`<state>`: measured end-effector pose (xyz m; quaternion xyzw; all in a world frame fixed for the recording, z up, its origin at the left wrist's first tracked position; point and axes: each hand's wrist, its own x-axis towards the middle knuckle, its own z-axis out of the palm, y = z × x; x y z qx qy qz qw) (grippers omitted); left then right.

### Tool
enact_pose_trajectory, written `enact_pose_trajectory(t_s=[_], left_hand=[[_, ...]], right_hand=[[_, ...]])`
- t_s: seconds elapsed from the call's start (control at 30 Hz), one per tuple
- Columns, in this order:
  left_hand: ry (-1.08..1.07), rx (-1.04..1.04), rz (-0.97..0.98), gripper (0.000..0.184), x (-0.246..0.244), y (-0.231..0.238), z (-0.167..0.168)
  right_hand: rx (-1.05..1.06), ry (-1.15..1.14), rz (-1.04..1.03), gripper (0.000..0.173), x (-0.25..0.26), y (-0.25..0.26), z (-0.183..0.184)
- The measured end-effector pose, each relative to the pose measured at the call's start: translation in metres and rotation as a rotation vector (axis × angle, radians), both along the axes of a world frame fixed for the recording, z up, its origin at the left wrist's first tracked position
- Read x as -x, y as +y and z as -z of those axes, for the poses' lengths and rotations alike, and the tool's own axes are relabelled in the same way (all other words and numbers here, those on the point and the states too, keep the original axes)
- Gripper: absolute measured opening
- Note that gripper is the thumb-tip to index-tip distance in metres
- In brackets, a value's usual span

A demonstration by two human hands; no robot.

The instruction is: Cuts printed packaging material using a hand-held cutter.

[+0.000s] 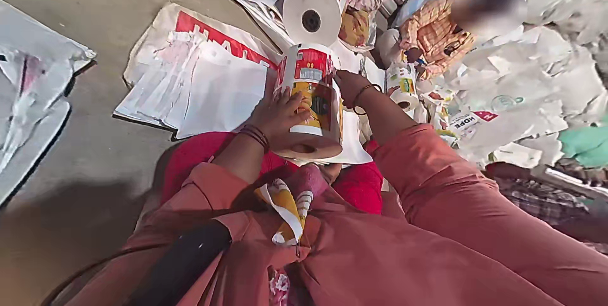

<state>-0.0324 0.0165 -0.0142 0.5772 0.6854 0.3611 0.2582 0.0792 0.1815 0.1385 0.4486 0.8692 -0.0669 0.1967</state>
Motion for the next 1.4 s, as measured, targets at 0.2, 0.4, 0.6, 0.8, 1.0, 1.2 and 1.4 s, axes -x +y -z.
enact_pose_trajectory(t_s=[0.2,0.4,0.6,0.8,1.0,1.2,1.4], left_hand=[[-0.023,0.003,-0.023,0.083,-0.004,0.001,0.004],[-0.096,-0.072,-0.033,0.071,-0.010,-0.006,0.011],[-0.113,-0.123,-0.086,0.066,-0.010,-0.004,0.012],[0.094,-0.397,0.011,0.060,-0.033,-0.004,-0.004],[0.147,-0.365,-0.126,0.031,-0.061,-0.003,-0.019],[0.444,0.025,-0.278,0.035,-0.097,0.013,-0.068],[0.577,0.455,-0.276,0.041,-0.108,0.046,-0.110]], right_hand=[[0.078,-0.020,0.024,0.055,-0.044,-0.067,-0.008],[0.113,-0.017,0.006,0.054,-0.097,-0.127,-0.013],[0.355,0.093,-0.034,0.045,-0.166,-0.148,-0.027],[0.261,0.602,0.191,0.051,-0.202,-0.110,0.008],[0.386,0.833,0.333,0.049,-0.225,-0.098,0.051],[0.456,0.971,0.382,0.045,-0.244,-0.076,0.077],[0.517,1.122,0.355,0.044,-0.253,-0.061,0.100]])
